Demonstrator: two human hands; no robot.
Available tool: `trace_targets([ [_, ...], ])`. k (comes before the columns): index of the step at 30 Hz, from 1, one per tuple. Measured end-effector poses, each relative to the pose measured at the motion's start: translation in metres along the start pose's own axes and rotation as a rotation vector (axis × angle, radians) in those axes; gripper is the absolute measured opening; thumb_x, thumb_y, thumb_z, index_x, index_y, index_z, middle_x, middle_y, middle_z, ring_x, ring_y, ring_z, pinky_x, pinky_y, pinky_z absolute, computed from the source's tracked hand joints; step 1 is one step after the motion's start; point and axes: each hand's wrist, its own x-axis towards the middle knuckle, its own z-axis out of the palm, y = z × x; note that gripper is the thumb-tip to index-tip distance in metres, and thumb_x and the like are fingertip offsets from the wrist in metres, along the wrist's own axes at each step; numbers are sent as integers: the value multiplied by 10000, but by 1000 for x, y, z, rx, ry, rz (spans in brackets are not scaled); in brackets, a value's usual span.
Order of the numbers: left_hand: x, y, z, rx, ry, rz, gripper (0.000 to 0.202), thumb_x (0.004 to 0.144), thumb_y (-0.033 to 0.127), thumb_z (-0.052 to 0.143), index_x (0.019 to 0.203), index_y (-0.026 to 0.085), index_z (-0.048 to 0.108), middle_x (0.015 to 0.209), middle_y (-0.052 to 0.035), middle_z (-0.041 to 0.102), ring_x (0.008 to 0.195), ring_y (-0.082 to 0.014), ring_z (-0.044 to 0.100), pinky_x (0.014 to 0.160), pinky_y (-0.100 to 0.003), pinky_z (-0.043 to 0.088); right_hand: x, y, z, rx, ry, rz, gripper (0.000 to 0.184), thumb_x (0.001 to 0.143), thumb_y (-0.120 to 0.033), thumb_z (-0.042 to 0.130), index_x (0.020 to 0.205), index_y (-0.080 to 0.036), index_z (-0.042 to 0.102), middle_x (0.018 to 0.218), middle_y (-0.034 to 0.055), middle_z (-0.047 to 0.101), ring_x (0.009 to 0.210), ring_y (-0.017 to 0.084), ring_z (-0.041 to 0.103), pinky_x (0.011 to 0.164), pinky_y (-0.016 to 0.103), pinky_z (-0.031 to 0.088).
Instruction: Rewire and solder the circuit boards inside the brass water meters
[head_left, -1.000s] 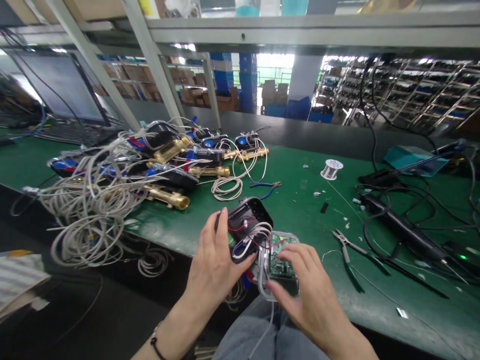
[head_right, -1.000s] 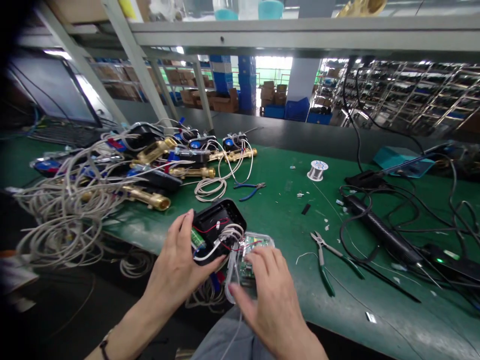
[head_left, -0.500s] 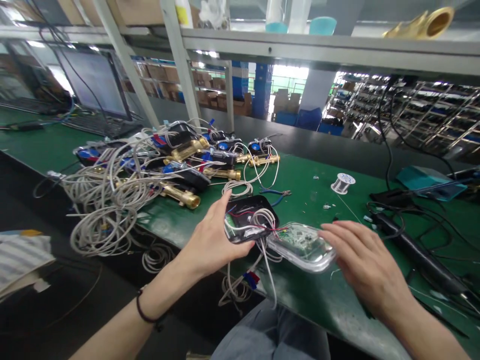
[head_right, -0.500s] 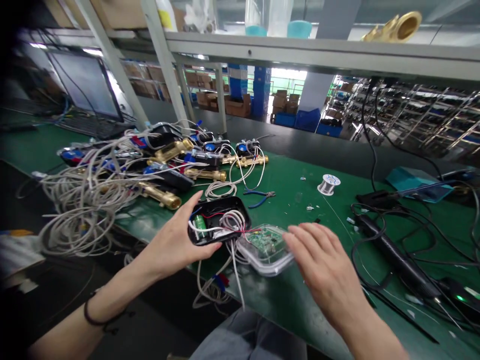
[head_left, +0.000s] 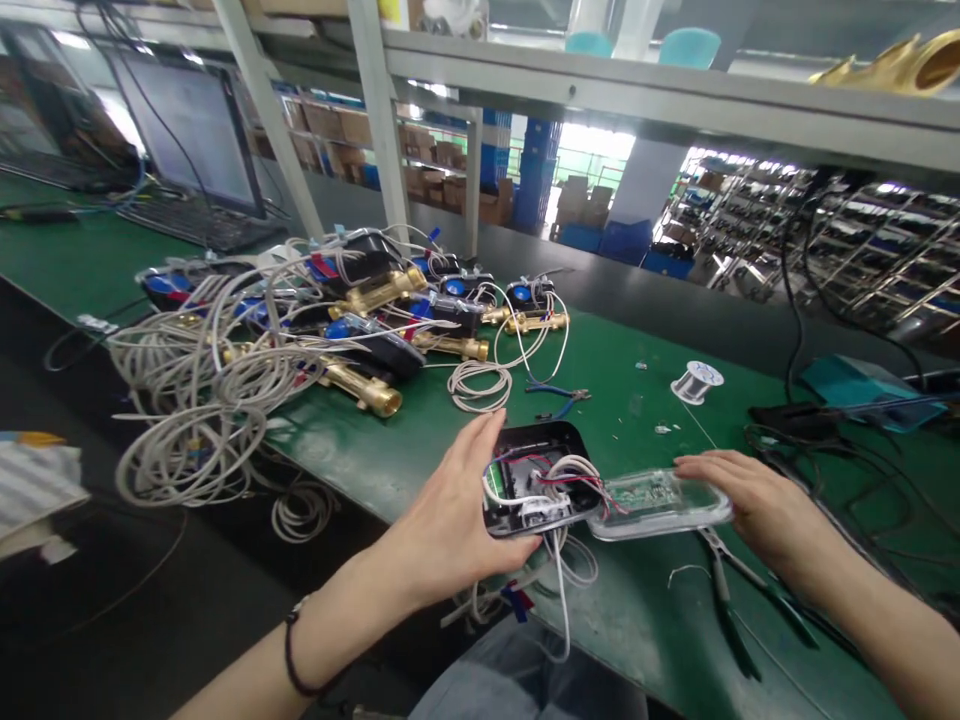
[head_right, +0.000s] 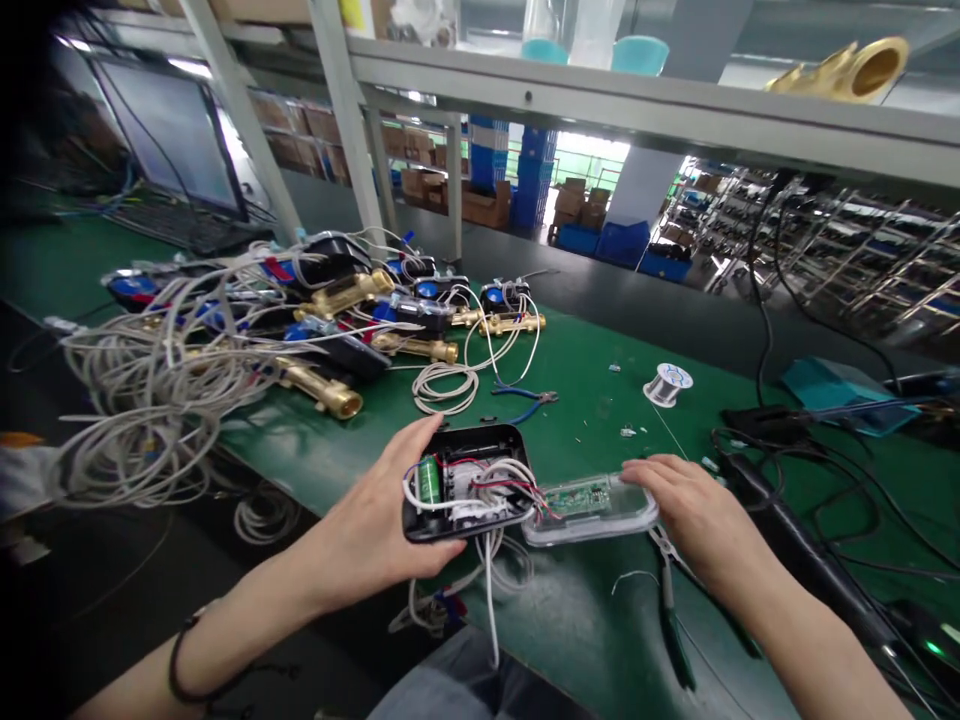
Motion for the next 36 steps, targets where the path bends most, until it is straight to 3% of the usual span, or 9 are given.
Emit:
trace_targets([
  [3, -1, -1, 1, 29, -30, 7, 1060, 643, 389, 707, 1454, 130, 75, 1486, -193, 222, 1373, -320, 243, 1120, -504, 276, -7, 3, 1, -9, -45, 68, 421, 842, -94, 375, 1188, -213, 584, 1056, 61, 678, 917, 172, 640, 805, 325, 517],
  [8, 4, -3, 0, 93, -40, -4, 1084, 638, 458, 686, 1453, 98, 68, 1494, -210, 199, 1383, -333, 210, 1112, -495, 288, 30, -69, -32, 83, 382, 103, 201, 895, -264, 481, 1007, -196, 634, 932, 63, 676, 836, 173, 625, 749, 308, 517],
  [11, 6, -3, 0, 117, -37, 9, 1079, 628, 440, 677, 1451, 98, 69, 1490, -222, 204, 1380, -341, 216, 1090, -496, 321, 65, -136, -33, 286, 293, -155, 177, 909, -216, 474, 947, -197, 646, 873, 55, 666, 795, 155, 592, 685, 276, 503],
  [14, 9, -4, 0, 129, -39, 29, 1033, 620, 373, 654, 1442, 87, 97, 1479, -229, 233, 1371, -332, 247, 1079, -487, 336, 88, -171, -18, 286, 162, -206, 150, 887, -220, 516, 858, -165, 652, 825, 67, 655, 799, 180, 562, 693, 307, 484],
  [18, 12, -5, -3, 125, -53, 28, 1018, 615, 425, 657, 1415, 28, 167, 1457, -253, 267, 1363, -327, 267, 1094, -466, 317, 93, -167, -9, 410, 121, -120, 218, 891, -254, 513, 734, -157, 629, 747, 46, 634, 728, 162, 538, 666, 290, 443],
  [23, 17, 0, -5, 174, -61, 14, 1041, 600, 520, 670, 1389, 6, 225, 1464, -275, 241, 1374, -355, 223, 1100, -500, 283, 83, -151, -15, 980, 157, 228, 294, 936, -359, 422, 869, -180, 645, 790, 19, 652, 715, 121, 585, 653, 239, 441],
  [28, 33, 17, 6, 276, -52, 123, 1107, 567, 683, 627, 1362, -8, 286, 1437, -285, 297, 1371, -386, 210, 1126, -543, 132, 87, -156, -11, 1396, 127, 285, 315, 917, -438, 441, 772, -179, 550, 657, -18, 531, 634, 101, 508, 696, 255, 445],
  [31, 40, 24, 11, 341, -64, 155, 997, 589, 615, 641, 1311, -19, 377, 1320, -263, 466, 1290, -388, 363, 1127, -524, 112, 90, -160, -8, 1583, 124, 359, 329, 896, -461, 474, 714, -188, 488, 571, -60, 397, 538, 76, 392, 611, 221, 402],
  [36, 41, 22, 12, 359, -71, 166, 916, 615, 520, 624, 1312, -27, 388, 1319, -252, 462, 1261, -376, 390, 1102, -456, 218, 85, -159, -7, 1660, 107, 454, 314, 868, -461, 525, 733, -177, 525, 537, -73, 340, 489, 65, 306, 511, 205, 308],
])
